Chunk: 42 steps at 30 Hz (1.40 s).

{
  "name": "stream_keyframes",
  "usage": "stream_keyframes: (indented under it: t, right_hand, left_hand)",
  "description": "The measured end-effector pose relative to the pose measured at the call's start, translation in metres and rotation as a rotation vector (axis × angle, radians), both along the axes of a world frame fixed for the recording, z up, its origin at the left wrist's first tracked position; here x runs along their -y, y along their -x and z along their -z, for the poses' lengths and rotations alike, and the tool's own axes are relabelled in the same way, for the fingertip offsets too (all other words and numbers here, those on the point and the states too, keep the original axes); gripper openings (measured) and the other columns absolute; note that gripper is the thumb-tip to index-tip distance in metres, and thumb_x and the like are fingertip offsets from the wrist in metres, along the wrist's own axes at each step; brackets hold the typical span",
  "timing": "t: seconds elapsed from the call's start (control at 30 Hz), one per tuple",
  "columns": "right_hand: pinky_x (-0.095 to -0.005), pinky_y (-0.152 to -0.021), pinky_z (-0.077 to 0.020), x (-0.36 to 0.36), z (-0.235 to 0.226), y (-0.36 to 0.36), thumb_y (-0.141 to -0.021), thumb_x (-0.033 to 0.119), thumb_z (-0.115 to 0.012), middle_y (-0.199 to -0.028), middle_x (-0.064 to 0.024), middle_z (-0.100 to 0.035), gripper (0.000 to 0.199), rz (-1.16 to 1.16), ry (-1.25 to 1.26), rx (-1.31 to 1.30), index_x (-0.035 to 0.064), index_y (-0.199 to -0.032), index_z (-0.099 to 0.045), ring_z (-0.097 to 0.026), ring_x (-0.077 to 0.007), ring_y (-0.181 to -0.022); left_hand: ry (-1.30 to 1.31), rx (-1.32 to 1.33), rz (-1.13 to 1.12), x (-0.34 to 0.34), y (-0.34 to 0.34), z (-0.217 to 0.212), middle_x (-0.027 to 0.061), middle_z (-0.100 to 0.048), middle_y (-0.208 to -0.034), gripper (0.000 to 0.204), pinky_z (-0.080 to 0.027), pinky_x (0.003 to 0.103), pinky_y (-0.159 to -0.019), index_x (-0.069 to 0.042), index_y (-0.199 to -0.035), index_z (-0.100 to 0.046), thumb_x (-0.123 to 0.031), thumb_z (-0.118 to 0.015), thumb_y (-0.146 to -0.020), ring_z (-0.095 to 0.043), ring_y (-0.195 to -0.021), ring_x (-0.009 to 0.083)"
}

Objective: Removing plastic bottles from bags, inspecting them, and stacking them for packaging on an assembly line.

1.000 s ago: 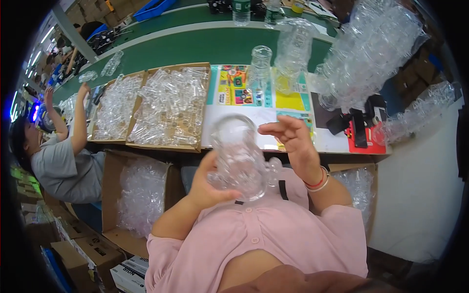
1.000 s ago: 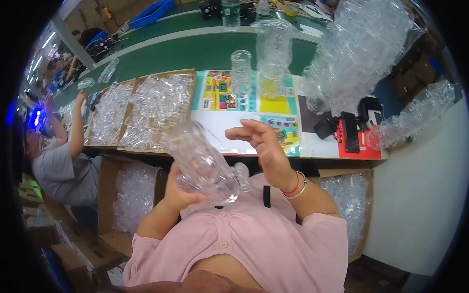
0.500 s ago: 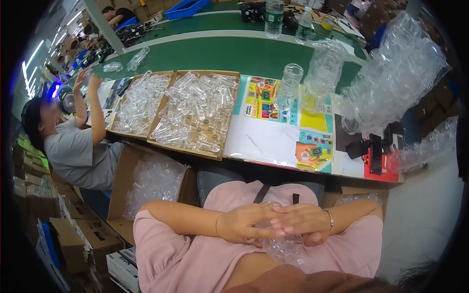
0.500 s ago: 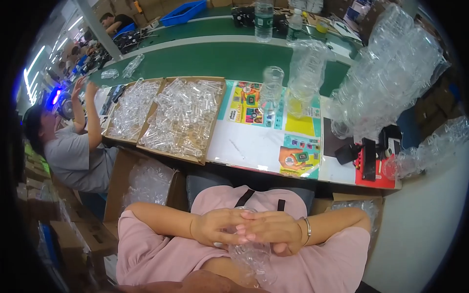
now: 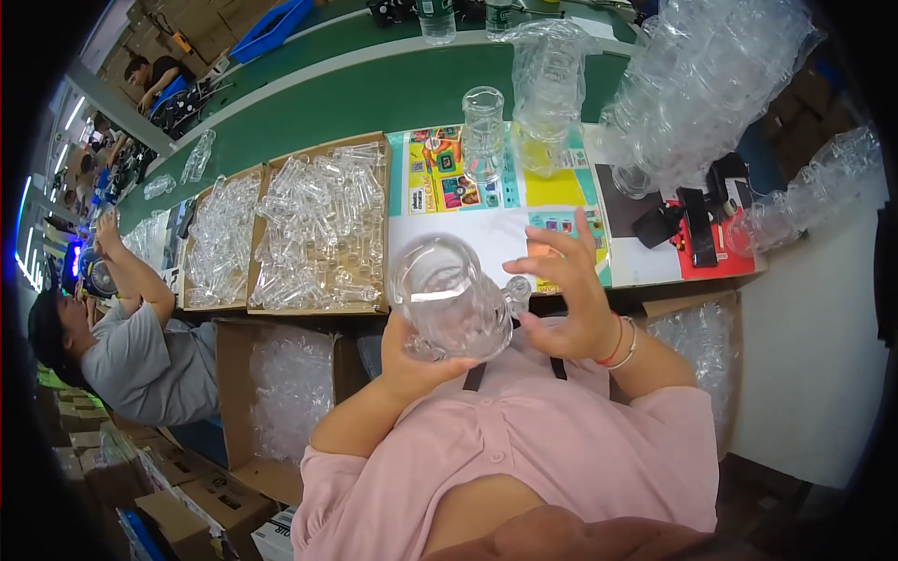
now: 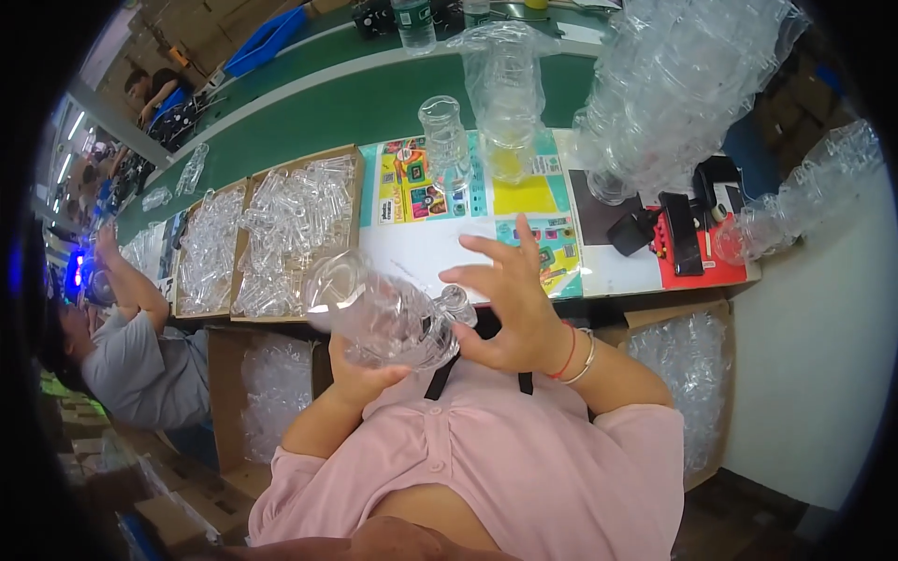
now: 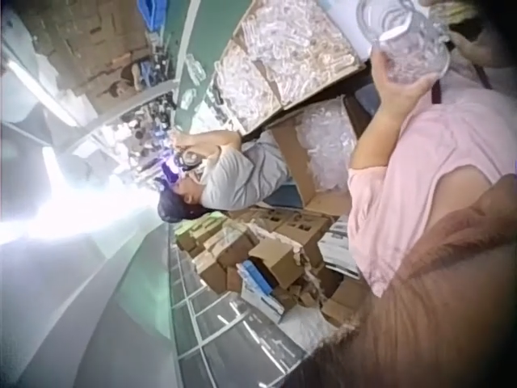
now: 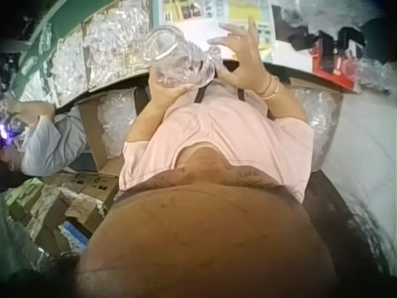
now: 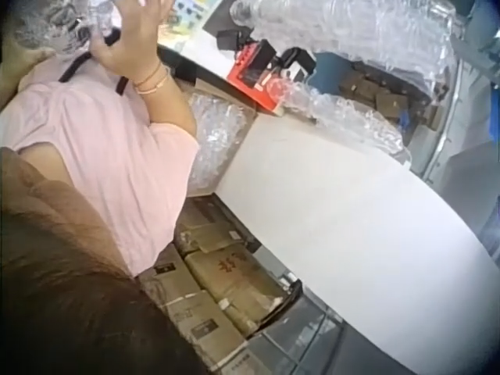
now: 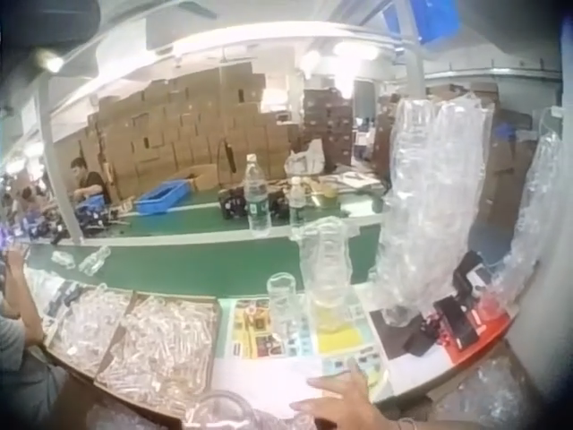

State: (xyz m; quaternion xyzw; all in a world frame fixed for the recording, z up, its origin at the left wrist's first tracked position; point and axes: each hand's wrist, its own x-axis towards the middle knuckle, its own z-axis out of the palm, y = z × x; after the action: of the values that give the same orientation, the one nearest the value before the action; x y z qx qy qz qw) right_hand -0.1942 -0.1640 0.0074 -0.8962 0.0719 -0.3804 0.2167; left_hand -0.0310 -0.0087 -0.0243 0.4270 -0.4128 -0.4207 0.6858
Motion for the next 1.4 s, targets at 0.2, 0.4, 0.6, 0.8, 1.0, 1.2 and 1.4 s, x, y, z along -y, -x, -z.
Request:
stream_keyframes:
  t: [0.2, 0.4, 0.6, 0.8, 1.0, 1.2, 1.4]
  right_hand:
    - [-0.0547, -0.109, -0.0072, -0.006, 0.024, 0.004, -0.069, 0.02, -0.064, -0.101, -0.0005, -0.061, 0.032, 0.041, 0.18, 0.102, 0.0091, -0.098, -0.056, -0.049, -0.0188, -0.11]
    - [-0.052, -0.11, -0.0084, 0.001, 0.028, 0.006, -0.072, 0.022, -0.065, -0.101, -0.0043, -0.062, 0.03, -0.025, 0.067, 0.125, 0.0104, -0.099, -0.058, -0.051, -0.0176, -0.107]
    - [-0.051, -0.109, -0.0115, 0.019, 0.037, 0.005, -0.073, 0.025, -0.067, -0.101, -0.0107, -0.062, 0.029, -0.056, -0.29, 0.161, 0.0079, -0.096, -0.059, -0.054, -0.0207, -0.104]
    - [-0.0501, -0.099, -0.0332, 0.053, 0.101, 0.034, -0.08, 0.011, -0.057, -0.098, -0.0124, -0.061, 0.011, 0.231, -0.052, -0.048, 0.0048, -0.09, -0.057, -0.057, -0.0286, -0.095]
    - [-0.0473, -0.093, -0.0386, 0.055, 0.131, 0.041, -0.081, 0.017, -0.056, -0.103, -0.0139, -0.059, 0.019, 0.304, 0.061, -0.217, 0.004, -0.094, -0.058, -0.055, -0.0303, -0.098]
    - [-0.0449, -0.09, -0.0411, 0.056, 0.13, 0.038, -0.08, 0.02, -0.057, -0.102, -0.0145, -0.059, 0.024, 0.32, 0.028, -0.22, 0.0034, -0.096, -0.057, -0.055, -0.0317, -0.096]
    - [-0.0438, -0.089, -0.0422, 0.057, 0.131, 0.035, -0.079, 0.018, -0.058, -0.101, -0.0143, -0.059, 0.021, 0.318, 0.006, -0.222, 0.0036, -0.094, -0.059, -0.055, -0.0321, -0.095]
  left_hand:
    - [0.555, 0.804, -0.102, 0.014, -0.023, 0.016, 0.0254, -0.05, -0.121, 0.051, -0.042, 0.045, -0.093, -0.006, -0.119, -0.045, -0.009, -0.068, -0.074, -0.054, -0.109, 0.0369]
    - [0.675, 1.287, -0.137, 0.015, -0.031, -0.001, 0.0147, -0.055, -0.117, 0.034, -0.043, 0.047, -0.094, -0.019, -0.111, -0.051, -0.016, -0.063, -0.08, -0.056, -0.107, 0.0326]
    - [0.751, 1.479, -0.128, 0.029, -0.048, -0.007, 0.0126, -0.056, -0.118, 0.039, -0.042, 0.046, -0.095, -0.017, -0.114, -0.049, -0.011, -0.063, -0.078, -0.056, -0.107, 0.0317]
    - [0.336, 1.043, -0.459, 0.099, -0.129, -0.001, 0.0161, -0.053, -0.119, 0.063, -0.044, 0.04, -0.091, -0.005, -0.121, -0.044, -0.013, -0.075, -0.067, -0.055, -0.107, 0.0281]
    - [-0.111, 0.489, -0.662, 0.237, -0.223, -0.008, 0.0091, -0.06, -0.105, 0.067, -0.048, 0.028, -0.079, -0.001, -0.119, -0.047, -0.017, -0.082, -0.064, -0.059, -0.09, 0.0159]
    - [-0.406, 0.445, -0.323, 0.305, -0.272, 0.042, 0.012, -0.061, -0.105, 0.078, -0.048, 0.028, -0.078, -0.002, -0.128, -0.041, -0.015, -0.081, -0.063, -0.061, -0.09, 0.0186]
    - [-0.675, 1.153, -0.511, 0.3, -0.289, 0.056, 0.0201, -0.057, -0.114, 0.069, -0.045, 0.037, -0.089, -0.003, -0.128, -0.041, -0.021, -0.074, -0.07, -0.055, -0.105, 0.0325]
